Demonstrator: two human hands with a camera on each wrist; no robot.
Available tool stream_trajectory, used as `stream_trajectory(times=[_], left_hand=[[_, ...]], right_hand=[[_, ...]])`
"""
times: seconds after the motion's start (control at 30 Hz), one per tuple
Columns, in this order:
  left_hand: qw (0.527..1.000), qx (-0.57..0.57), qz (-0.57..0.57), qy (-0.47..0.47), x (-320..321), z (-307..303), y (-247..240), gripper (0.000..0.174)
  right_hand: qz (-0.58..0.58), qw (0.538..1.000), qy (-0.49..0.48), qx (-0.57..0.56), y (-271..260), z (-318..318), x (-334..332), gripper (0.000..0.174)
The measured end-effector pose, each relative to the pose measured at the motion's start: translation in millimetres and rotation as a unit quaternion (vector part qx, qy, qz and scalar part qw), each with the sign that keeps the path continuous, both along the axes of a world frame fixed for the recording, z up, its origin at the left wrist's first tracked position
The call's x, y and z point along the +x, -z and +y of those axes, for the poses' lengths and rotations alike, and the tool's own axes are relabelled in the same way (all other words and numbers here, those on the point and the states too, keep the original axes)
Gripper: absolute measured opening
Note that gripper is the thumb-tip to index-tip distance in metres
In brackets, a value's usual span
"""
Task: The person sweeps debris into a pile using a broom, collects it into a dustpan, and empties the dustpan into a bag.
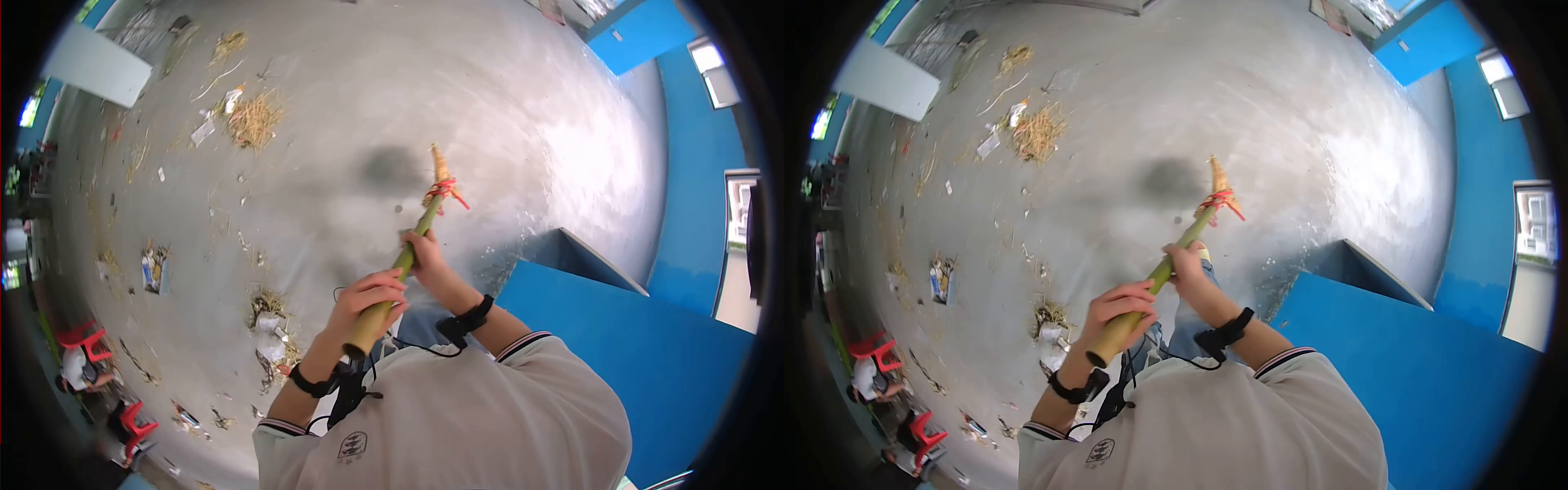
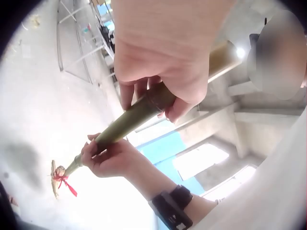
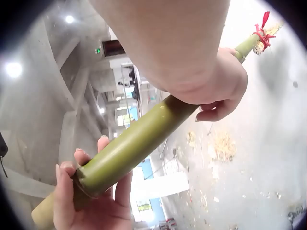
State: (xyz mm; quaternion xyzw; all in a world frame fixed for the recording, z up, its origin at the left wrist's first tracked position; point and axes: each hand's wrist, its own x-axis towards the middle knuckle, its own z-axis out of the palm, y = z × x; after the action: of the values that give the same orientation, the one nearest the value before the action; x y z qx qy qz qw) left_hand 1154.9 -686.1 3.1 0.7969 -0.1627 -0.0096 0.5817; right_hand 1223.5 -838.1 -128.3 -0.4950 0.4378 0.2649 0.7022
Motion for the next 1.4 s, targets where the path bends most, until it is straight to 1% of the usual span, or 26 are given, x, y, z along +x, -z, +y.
stream_trajectory(times=[0.1,0.17,0.23,0.27,0.3,0.4,0.43,0.5,0.53,0.57,0.63,0.7,0.73,0.8,0.87,0.9,0.93,0.97,1.03,1.07,1.1,1.17,1.23,1.3,1.37,1.4], left_hand=[[0.999,-0.028,0.002,0.026,53.3,-81.4,20.4,0.018],[0.998,-0.032,0.014,0.044,82.0,-131.2,34.7,0.017],[0.998,-0.036,0.03,0.049,103.7,-173.7,47.7,0.017],[0.998,-0.032,0.043,0.039,114.3,-191.2,53.5,0.016],[0.998,-0.026,0.054,0.028,120.9,-205.9,58.0,0.016],[0.997,-0.028,0.074,0.012,130.0,-220.5,55.2,0.017],[0.997,-0.02,0.069,-0.004,131.3,-220.9,50.8,0.017],[0.998,-0.003,0.068,0.006,127.4,-210.1,40.0,0.017],[0.997,0.036,0.064,0.023,125.2,-201.9,31.2,0.016],[0.995,0.075,0.057,0.037,125.6,-193.3,24.0,0.016],[0.993,0.099,0.056,0.015,125.1,-175.2,11.1,0.016],[0.99,0.128,0.054,-0.009,124.2,-156.5,1.5,0.016],[0.989,0.125,0.057,-0.054,124.2,-146.6,-1.2,0.016],[0.979,0.138,0.067,-0.137,120.3,-128.6,-3.5,0.017],[0.97,0.156,0.061,-0.177,116.4,-110.8,4.5,0.017],[0.962,0.168,0.06,-0.208,113.1,-99.5,10.1,0.017],[0.959,0.174,0.098,-0.202,110.0,-86.5,16.6,0.016],[0.954,0.179,0.092,-0.222,106.7,-77.1,11.6,0.016],[0.935,0.313,0.089,-0.145,101.4,-56.4,3.0,0.016],[0.931,0.331,0.075,-0.138,95.3,-48.3,2.9,0.017],[0.928,0.331,0.077,-0.149,94.2,-41.3,-2.7,0.017],[0.956,0.279,0.05,-0.08,95.8,-29.6,-14.0,0.017],[0.961,0.267,0.034,-0.069,102.0,-22.1,-7.9,0.017],[0.99,0.138,0.015,-0.015,115.8,-11.6,-6.0,0.017],[0.994,0.105,-0.016,-0.008,131.6,5.3,-10.3,0.017],[0.995,0.083,-0.05,0.014,139.7,16.2,-15.1,0.017]], right_hand=[[-0.037,0.999,0.04,0.003,15.0,-86.4,40.2,0.028],[-0.015,0.999,0.039,0.006,21.6,-141.3,64.1,0.027],[0.002,0.999,-0.012,-0.032,58.3,-189.2,81.3,0.028],[0.005,0.999,-0.048,0.0,81.7,-213.3,89.1,0.033],[0.007,0.996,-0.084,0.035,89.1,-225.0,95.2,0.038],[-0.01,0.996,-0.082,0.035,97.5,-233.9,102.9,0.035],[-0.007,0.996,-0.08,0.041,77.2,-227.1,108.1,0.035],[0.033,0.994,-0.085,0.059,27.6,-203.4,116.4,0.02],[0.023,0.988,-0.138,0.066,51.1,-196.7,110.0,0.02],[-0.033,0.985,-0.106,0.135,102.2,-179.1,97.4,0.021],[-0.004,0.974,-0.179,0.135,88.1,-150.2,107.0,0.042],[0.012,0.968,-0.205,0.143,67.5,-112.2,121.5,0.042],[0.032,0.963,-0.226,0.142,60.7,-93.3,127.9,0.043],[0.02,0.945,-0.263,0.194,81.5,-50.7,134.2,0.04],[0.02,0.918,-0.295,0.264,95.2,-7.5,136.8,0.03],[0.016,0.91,-0.314,0.27,106.0,13.3,134.7,0.03],[0.016,0.891,-0.299,0.341,120.8,33.7,129.5,0.026],[0.017,0.868,-0.283,0.408,125.9,51.8,127.6,0.023],[0.031,0.868,-0.283,0.406,101.7,78.2,120.8,0.022],[0.056,0.878,-0.264,0.395,88.8,85.7,113.8,0.021],[0.058,0.874,-0.274,0.396,72.5,89.4,114.0,0.021],[0.096,0.863,-0.304,0.393,47.0,90.7,118.4,0.02],[0.111,0.862,-0.339,0.359,67.9,104.1,119.7,0.02],[0.123,0.863,-0.369,0.323,82.5,114.0,127.0,0.021],[0.105,0.821,-0.445,0.341,83.2,122.2,139.7,0.016],[0.105,0.822,-0.452,0.331,64.8,136.2,144.8,0.016]])
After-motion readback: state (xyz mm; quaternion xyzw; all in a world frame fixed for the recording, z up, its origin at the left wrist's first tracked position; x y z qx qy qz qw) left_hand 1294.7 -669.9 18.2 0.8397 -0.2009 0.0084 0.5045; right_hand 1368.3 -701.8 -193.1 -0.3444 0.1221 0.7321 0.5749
